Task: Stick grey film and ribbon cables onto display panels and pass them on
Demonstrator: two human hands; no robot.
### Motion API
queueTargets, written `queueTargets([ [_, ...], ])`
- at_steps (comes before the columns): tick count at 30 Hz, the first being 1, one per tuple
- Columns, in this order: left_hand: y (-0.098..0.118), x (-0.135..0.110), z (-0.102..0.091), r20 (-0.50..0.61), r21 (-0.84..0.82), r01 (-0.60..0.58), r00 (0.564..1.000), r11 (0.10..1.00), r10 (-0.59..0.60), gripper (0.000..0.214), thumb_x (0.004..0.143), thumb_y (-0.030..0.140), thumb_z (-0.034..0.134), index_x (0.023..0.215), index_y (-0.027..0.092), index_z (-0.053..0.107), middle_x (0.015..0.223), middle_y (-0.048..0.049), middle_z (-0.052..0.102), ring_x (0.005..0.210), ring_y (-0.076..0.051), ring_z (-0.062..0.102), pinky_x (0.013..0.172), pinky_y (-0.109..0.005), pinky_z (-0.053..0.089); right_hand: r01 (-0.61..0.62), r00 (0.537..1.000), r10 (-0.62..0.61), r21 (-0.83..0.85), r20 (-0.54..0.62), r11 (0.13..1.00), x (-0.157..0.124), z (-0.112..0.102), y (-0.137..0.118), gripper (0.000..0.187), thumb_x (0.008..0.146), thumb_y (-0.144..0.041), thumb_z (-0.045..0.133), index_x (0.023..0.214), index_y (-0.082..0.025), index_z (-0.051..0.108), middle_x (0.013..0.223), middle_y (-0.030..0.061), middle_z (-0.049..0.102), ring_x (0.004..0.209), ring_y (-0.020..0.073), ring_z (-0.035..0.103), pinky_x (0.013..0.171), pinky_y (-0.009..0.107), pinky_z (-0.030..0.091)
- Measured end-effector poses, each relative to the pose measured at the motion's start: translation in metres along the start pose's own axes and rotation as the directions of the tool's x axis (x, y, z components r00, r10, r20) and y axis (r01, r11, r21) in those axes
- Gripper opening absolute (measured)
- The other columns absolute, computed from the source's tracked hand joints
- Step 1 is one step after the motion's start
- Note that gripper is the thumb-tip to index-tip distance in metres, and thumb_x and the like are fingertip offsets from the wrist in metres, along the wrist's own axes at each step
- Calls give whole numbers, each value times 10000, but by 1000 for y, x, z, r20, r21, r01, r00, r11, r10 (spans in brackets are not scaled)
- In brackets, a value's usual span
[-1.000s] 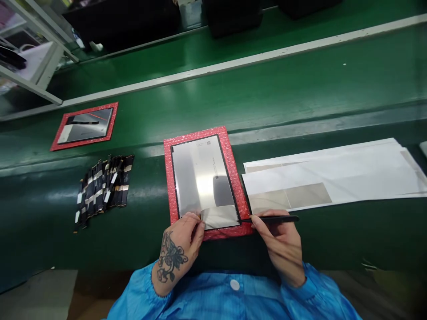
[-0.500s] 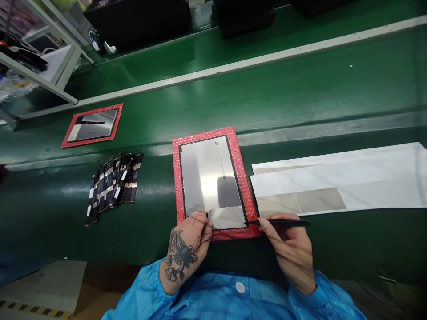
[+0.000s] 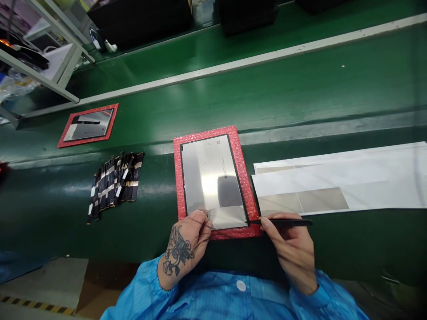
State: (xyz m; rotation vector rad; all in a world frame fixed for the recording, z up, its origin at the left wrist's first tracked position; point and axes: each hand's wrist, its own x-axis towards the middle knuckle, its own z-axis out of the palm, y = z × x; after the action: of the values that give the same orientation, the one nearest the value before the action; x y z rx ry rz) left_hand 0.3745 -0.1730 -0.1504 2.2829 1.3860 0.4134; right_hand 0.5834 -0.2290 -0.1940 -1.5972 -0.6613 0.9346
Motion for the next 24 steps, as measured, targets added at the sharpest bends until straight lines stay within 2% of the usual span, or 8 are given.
queueTargets([
  [12,0,-1,4,-18,87,-16,1000,996,18,214,922,186,439,715,217,484,576,49,523,449,-97,484,487,-205,378,-7,1000,7,-6,-4,1000,0,-1,-2,226,728,-364,796,814,-255,618,731,-29,688,659,156,682,626,252,596],
  [21,2,-1,8,-22,114,6,1000,993,-3,233,925,200,448,697,214,492,577,43,532,460,-97,504,492,-205,391,-11,1000,11,3,-6,1000,-1,-1,-3,241,712,-369,804,815,-261,615,717,-32,697,646,160,687,612,251,596],
  [24,-2,-3,6,-63,166,53,997,985,-43,260,926,267,502,671,215,481,542,51,511,437,-99,494,459,-210,377,-13,1000,13,11,-6,1000,0,0,-2,248,708,-374,805,819,-263,612,717,-33,695,654,167,689,617,264,601],
])
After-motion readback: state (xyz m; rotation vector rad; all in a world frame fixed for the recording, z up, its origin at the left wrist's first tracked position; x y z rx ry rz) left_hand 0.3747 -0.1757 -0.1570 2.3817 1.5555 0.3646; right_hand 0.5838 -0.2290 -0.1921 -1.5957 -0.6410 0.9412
